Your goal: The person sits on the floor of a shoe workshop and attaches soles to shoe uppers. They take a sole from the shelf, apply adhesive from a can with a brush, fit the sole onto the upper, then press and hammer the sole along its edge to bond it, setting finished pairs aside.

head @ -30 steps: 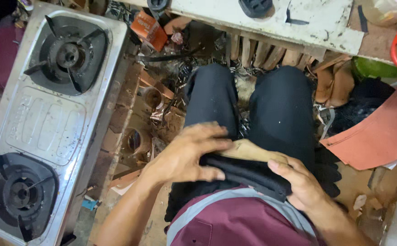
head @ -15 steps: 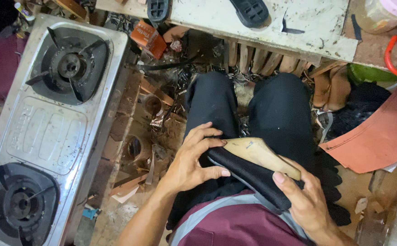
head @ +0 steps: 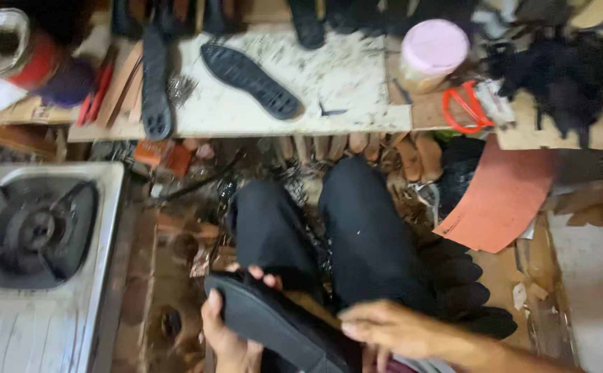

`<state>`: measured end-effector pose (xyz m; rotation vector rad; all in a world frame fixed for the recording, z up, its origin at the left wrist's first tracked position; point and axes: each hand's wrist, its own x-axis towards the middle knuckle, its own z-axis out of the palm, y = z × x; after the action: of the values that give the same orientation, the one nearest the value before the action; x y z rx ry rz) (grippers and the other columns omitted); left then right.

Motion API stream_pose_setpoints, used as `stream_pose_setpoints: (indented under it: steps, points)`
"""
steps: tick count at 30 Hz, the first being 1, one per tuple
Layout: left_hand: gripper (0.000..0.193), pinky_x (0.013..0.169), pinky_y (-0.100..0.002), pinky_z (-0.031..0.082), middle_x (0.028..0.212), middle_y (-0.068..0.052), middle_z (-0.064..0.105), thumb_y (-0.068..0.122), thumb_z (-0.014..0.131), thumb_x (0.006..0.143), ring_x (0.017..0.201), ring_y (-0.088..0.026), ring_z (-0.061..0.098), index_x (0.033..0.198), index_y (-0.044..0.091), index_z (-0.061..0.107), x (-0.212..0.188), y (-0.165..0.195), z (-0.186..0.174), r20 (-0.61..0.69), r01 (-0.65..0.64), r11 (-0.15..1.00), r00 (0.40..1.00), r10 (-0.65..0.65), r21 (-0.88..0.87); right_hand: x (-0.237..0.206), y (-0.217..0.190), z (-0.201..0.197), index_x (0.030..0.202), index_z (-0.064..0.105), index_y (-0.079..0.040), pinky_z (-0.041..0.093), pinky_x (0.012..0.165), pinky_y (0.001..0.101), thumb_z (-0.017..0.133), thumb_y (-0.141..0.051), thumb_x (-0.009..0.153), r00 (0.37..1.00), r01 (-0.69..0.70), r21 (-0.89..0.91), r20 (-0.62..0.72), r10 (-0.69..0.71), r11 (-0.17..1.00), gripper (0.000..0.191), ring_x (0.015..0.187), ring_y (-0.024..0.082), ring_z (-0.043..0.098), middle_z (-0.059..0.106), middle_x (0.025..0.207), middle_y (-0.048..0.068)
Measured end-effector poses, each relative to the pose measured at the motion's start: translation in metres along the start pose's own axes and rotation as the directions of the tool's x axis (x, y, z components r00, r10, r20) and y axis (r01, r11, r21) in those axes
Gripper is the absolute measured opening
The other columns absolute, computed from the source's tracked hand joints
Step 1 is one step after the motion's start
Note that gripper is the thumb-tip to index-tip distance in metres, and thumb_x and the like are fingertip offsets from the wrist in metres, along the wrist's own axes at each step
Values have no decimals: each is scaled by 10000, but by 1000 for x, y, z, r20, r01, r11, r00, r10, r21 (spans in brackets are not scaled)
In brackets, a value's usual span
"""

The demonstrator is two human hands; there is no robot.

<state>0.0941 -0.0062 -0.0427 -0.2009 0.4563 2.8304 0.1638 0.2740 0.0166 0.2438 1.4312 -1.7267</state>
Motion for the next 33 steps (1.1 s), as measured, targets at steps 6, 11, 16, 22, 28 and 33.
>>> stream_pose_setpoints:
  steps: [6, 11, 16, 22, 28, 33]
  points:
    - [607, 961, -690, 453, 1216, -358, 588, 485, 495, 890, 1147, -564, 568, 1324, 62, 528, -4, 22, -51, -449, 264, 932, 884, -131, 249, -47, -67, -102, 1290, 653, -74, 595, 661, 317, 678, -286, 897, 613, 139, -449, -660, -433, 882, 448, 792, 170, 718, 770, 951, 54]
    - [583, 991, -714, 427, 1249, -385, 563, 456, 512, 963, 1184, -586, 534, 1363, 32, 497, 20, 9, -60, 189, 106, 988, 974, -126, 108, -148, -100, -180, 1216, 713, -66, 544, 873, 485, 682, -277, 1033, 7, -624, -730, -360, -933, 277, 281, 1064, 381, 674, 699, 1120, 182]
    - [556, 1001, -714, 428, 1244, -389, 567, 444, 503, 1014, 1191, -579, 535, 1359, 8, 489, 35, -8, -49, 304, 30, 994, 951, -62, 108, -211, -91, -227, 1244, 706, -15, 529, 851, 521, 741, -250, 976, -213, -773, -410, -550, -807, 484, 358, 1029, 448, 633, 651, 1183, 276]
    - [530, 1013, -715, 430, 1239, -393, 573, 430, 492, 1074, 1198, -572, 536, 1353, -20, 478, 35, -39, -12, 416, 32, 996, 907, -62, 78, -223, -100, -238, 1581, 357, 87, 534, 868, 424, 843, -184, 753, -153, -470, -383, -852, -501, 795, 998, 1005, 322, 701, 716, 1102, 231]
    - [586, 877, -604, 546, 1040, -238, 666, 586, 468, 944, 982, -410, 674, 1267, 99, 517, 48, -53, 51, -305, 380, 840, 913, -272, 388, -233, -102, -237, 1644, 349, 13, 540, 769, 429, 744, -90, 816, -123, -64, -379, -915, -384, 923, 923, 895, 279, 676, 697, 1051, 134]
    - [588, 849, -517, 570, 1056, -179, 695, 547, 518, 937, 972, -349, 692, 1313, 95, 537, 60, -78, 60, -255, 527, 706, 849, -463, 472, -190, -75, -225, 1576, 421, -7, 538, 742, 423, 733, -102, 818, -78, 366, -398, -914, -398, 841, 825, 859, 267, 663, 673, 1006, 123]
